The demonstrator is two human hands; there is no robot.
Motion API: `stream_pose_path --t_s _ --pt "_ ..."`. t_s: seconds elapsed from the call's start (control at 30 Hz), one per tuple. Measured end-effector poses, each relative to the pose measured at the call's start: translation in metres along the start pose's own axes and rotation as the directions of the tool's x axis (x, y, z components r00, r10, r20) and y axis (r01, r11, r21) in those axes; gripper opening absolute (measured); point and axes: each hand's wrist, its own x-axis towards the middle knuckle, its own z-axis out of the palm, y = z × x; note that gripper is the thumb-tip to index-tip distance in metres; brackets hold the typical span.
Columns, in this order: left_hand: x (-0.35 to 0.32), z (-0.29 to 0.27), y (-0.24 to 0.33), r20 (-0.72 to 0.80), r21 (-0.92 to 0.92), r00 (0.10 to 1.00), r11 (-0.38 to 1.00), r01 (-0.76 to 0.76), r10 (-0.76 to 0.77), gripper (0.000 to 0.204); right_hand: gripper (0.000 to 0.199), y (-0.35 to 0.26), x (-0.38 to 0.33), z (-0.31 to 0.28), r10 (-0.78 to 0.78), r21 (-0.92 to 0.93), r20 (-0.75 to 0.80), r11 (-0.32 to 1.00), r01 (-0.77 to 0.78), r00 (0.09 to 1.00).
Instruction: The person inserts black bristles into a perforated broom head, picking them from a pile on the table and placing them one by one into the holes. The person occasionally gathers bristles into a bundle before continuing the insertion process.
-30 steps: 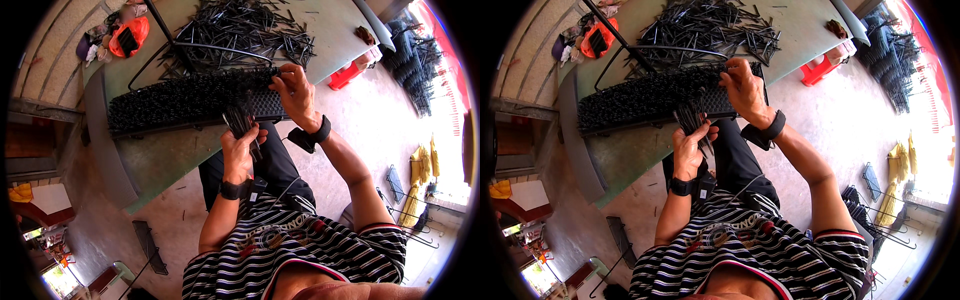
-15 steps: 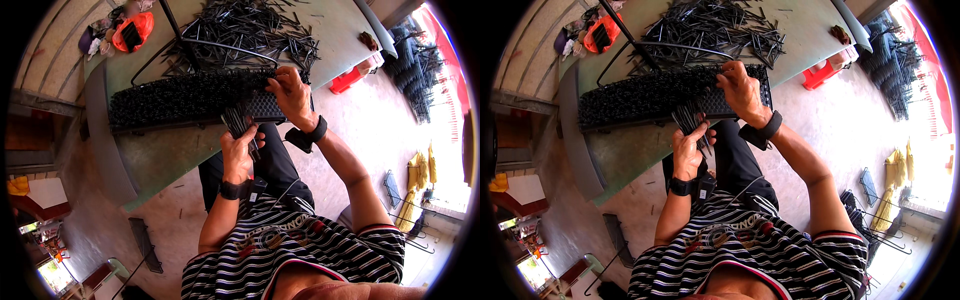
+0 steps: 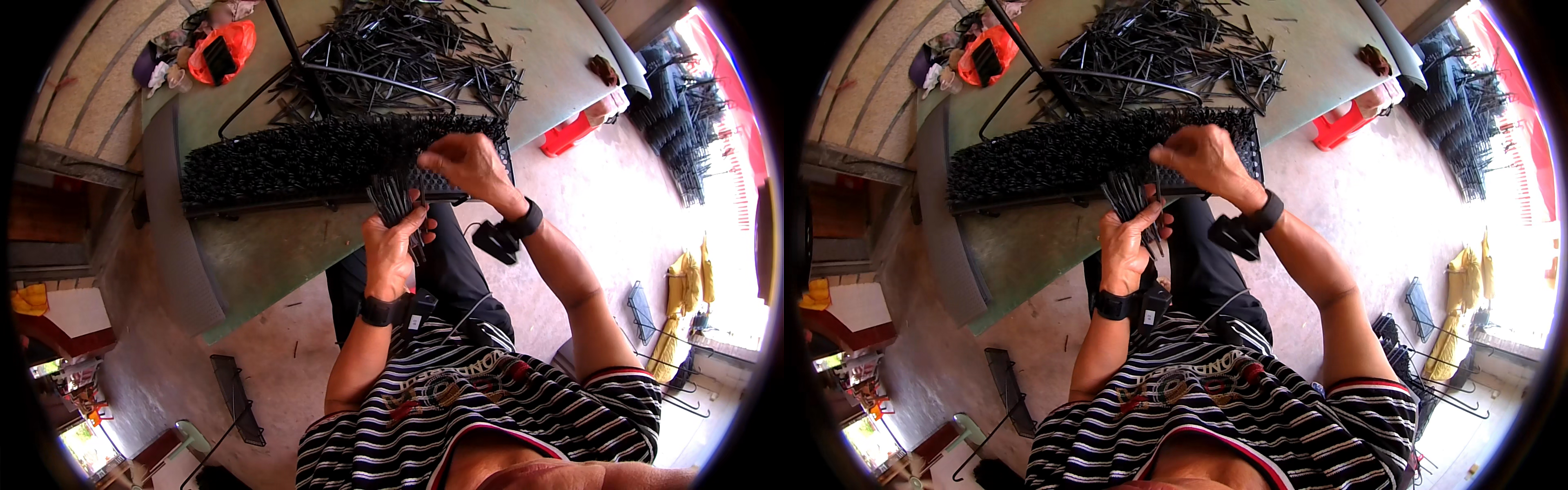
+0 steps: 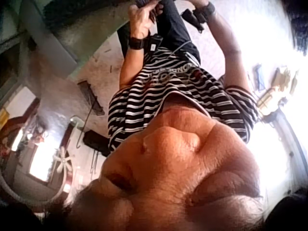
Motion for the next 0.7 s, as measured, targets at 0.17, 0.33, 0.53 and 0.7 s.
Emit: stream_pose_path --t_s 0.17,0.33,0.53,0.7 --pt "-0.002 0.007 -0.002 0.042 -0.005 0.999 0.999 -0.032 0.032 0.024 0.017 0.012 -0.005 -0.004 0.121 0.405 0.008 0.907 -0.114 0.993" --pt "0.005 -0.001 -0.008 -0.001 -0.060 0.999 0.997 -0.039 0.039 0.022 0.018 0.011 -0.003 0.002 -0.176 0.115 -0.439 0.962 0.250 0.881" --pt "0.005 -0.002 -0.005 -0.014 -0.018 1.000 1.000 -0.013 0.013 0.020 0.015 0.031 0.003 0.011 -0.331 -0.061 -0.360 0.941 0.331 0.872" --pt "0.005 -0.002 -0.003 -0.022 -0.027 1.000 1.000 0.007 -0.008 0.023 0.010 0.031 0.009 0.004 -0.527 -0.407 -0.155 0.805 0.433 0.835"
